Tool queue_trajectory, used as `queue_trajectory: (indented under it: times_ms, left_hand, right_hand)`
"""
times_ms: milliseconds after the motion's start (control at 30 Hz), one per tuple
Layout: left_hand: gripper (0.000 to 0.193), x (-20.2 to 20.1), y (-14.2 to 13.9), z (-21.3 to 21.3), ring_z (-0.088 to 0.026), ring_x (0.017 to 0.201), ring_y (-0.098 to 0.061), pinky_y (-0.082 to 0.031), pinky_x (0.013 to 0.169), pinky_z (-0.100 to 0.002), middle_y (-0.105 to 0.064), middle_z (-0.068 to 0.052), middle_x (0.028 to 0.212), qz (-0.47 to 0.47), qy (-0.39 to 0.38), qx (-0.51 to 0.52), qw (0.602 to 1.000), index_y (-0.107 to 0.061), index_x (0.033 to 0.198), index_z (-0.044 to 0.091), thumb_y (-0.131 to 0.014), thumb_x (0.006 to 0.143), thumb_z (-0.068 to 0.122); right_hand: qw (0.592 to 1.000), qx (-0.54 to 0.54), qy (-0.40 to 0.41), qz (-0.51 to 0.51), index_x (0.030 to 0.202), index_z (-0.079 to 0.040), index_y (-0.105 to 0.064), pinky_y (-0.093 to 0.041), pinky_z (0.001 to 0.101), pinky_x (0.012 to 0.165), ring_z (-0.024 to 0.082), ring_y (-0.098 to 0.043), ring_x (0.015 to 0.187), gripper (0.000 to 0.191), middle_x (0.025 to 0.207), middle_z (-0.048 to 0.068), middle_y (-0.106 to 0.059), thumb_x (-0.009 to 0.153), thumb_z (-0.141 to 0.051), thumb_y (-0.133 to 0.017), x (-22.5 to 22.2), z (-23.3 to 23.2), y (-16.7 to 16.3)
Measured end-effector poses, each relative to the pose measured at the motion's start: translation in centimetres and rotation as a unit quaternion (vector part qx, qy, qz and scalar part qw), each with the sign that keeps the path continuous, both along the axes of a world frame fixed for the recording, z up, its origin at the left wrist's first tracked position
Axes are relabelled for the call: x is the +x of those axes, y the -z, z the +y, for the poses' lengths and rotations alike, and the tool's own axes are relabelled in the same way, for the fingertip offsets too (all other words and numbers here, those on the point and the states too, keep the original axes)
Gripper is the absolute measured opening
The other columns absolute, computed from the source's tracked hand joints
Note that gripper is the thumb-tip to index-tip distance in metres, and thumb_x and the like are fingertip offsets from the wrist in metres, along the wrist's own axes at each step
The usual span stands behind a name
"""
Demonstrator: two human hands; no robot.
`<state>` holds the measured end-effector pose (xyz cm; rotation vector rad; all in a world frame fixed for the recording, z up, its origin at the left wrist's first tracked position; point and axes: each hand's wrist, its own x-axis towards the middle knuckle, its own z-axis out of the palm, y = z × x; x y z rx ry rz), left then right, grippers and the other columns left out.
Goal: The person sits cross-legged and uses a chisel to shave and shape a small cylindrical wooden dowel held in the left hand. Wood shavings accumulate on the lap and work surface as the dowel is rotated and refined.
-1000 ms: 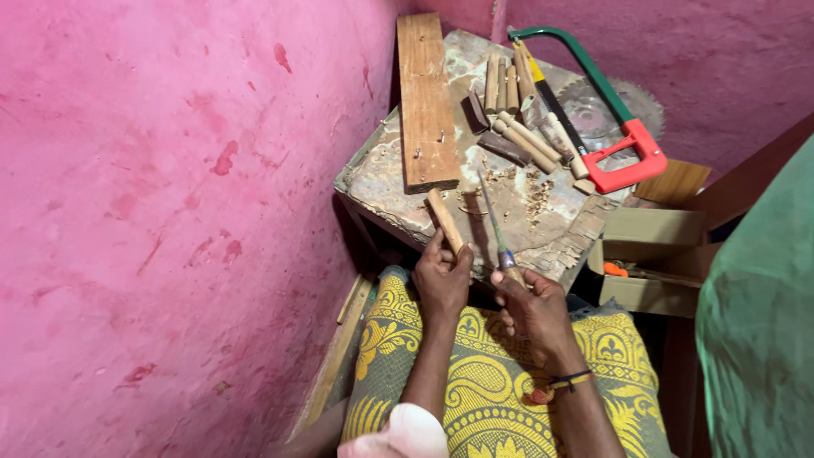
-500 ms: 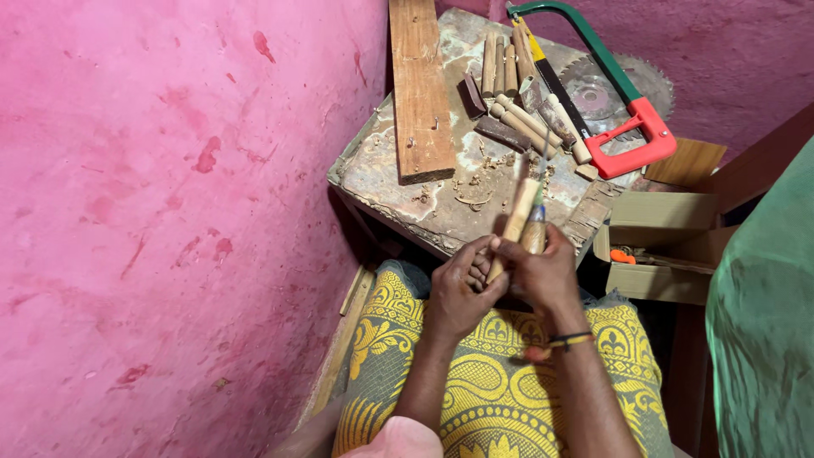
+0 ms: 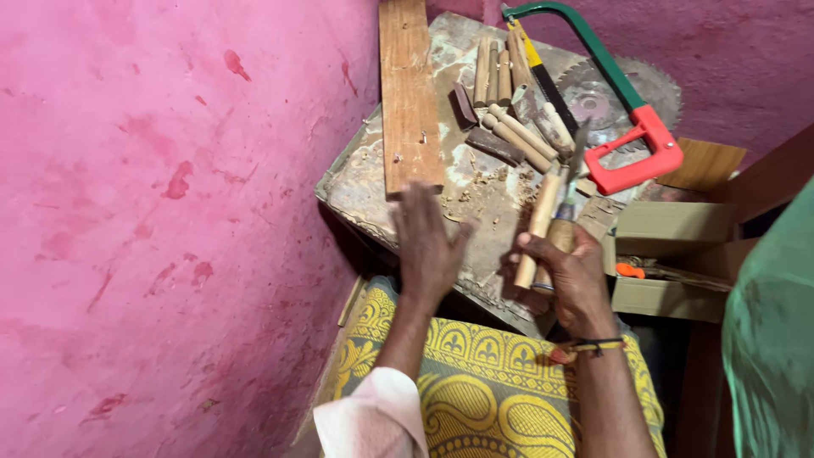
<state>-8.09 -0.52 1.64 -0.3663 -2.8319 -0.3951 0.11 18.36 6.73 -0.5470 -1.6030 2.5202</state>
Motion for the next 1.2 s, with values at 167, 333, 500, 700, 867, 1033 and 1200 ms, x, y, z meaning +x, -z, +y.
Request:
queue_trajectory:
  times_ms: [167, 333, 500, 700, 867, 1033, 1200]
  left_hand:
    - [0.095, 1.3, -0.2, 0.4, -0.041, 0.159, -0.008, -0.007, 0.128, -0.054, -0.011, -0.029, 0.169, 0.033, -0.006, 0.138, 0.99, -0.012, 0.162, -0.004, -0.03, 0.104, 0.07]
    - [0.073, 0.1, -1.4, -1.8, -0.038, 0.153, -0.034, -0.023, 0.126, -0.052, -0.031, -0.022, 0.165, 0.027, -0.034, 0.202, 0.978, -0.029, 0.159, 0.001, -0.038, 0.105, 0.05]
    - [0.047, -7.5, -2.1, -6.9, -0.036, 0.145, -0.044, -0.037, 0.12, -0.046, -0.04, -0.02, 0.16, 0.013, -0.091, 0.228, 0.969, -0.053, 0.146, 0.002, -0.036, 0.103, 0.009]
    - [0.046, -12.1, -1.4, -8.7, -0.036, 0.142, -0.045, -0.037, 0.114, -0.044, -0.053, -0.019, 0.149, 0.002, 0.029, 0.13, 0.991, -0.059, 0.14, 0.001, -0.041, 0.098, -0.001]
    - [0.049, -9.2, -0.5, -8.9, -0.035, 0.133, -0.056, -0.041, 0.115, -0.04, -0.057, -0.02, 0.146, -0.006, 0.03, 0.148, 0.988, -0.061, 0.137, -0.001, -0.042, 0.092, -0.005]
    - [0.042, -2.9, 0.8, -6.3, -0.038, 0.137, -0.054, -0.039, 0.121, -0.038, -0.056, -0.027, 0.145, 0.005, -0.06, 0.155, 0.986, -0.057, 0.136, -0.011, -0.045, 0.098, 0.002]
    - [0.063, 3.2, 0.9, 1.1, -0.045, 0.152, -0.027, -0.018, 0.126, -0.054, -0.032, -0.03, 0.159, 0.067, -0.096, 0.112, 0.987, -0.038, 0.146, -0.012, -0.05, 0.1, 0.03]
  right_hand:
    - [1.0, 0.003, 0.013, 0.028, 0.112, 0.0, -0.064, -0.062, 0.0349, 0.066, 0.018, -0.071, 0.072, 0.031, 0.091, 0.007, -0.071, 0.084, -0.003, -0.076, -0.3, 0.6, -0.2]
    - [1.0, 0.009, 0.02, 0.014, 0.11, 0.001, -0.063, -0.062, 0.0382, 0.064, 0.021, -0.072, 0.071, 0.028, 0.088, 0.009, -0.071, 0.085, -0.002, -0.075, -0.1, 0.5, 0.2]
    - [1.0, 0.011, 0.015, 0.001, 0.11, 0.002, -0.063, -0.063, 0.0396, 0.063, 0.021, -0.072, 0.07, 0.029, 0.087, 0.011, -0.07, 0.085, -0.003, -0.075, -0.2, 0.6, 0.2]
    - [0.998, 0.047, 0.017, -0.031, 0.11, 0.001, -0.06, -0.063, 0.0392, 0.065, 0.022, -0.072, 0.072, 0.031, 0.089, 0.012, -0.071, 0.084, -0.004, -0.076, -0.3, 0.4, 0.0]
    - [0.999, 0.037, 0.004, 0.006, 0.11, -0.001, -0.059, -0.063, 0.039, 0.065, 0.021, -0.07, 0.071, 0.031, 0.088, 0.01, -0.069, 0.084, -0.003, -0.076, -0.4, 0.3, 0.1]
    - [0.999, 0.042, -0.002, 0.002, 0.104, 0.001, -0.059, -0.064, 0.0398, 0.063, 0.022, -0.073, 0.07, 0.023, 0.085, 0.012, -0.069, 0.087, -0.004, -0.075, -0.5, 0.3, 0.1]
    - [1.0, 0.017, 0.017, 0.006, 0.104, 0.0, -0.06, -0.063, 0.0396, 0.059, 0.021, -0.072, 0.067, 0.025, 0.083, 0.011, -0.069, 0.085, -0.004, -0.075, -0.3, 0.3, -0.2]
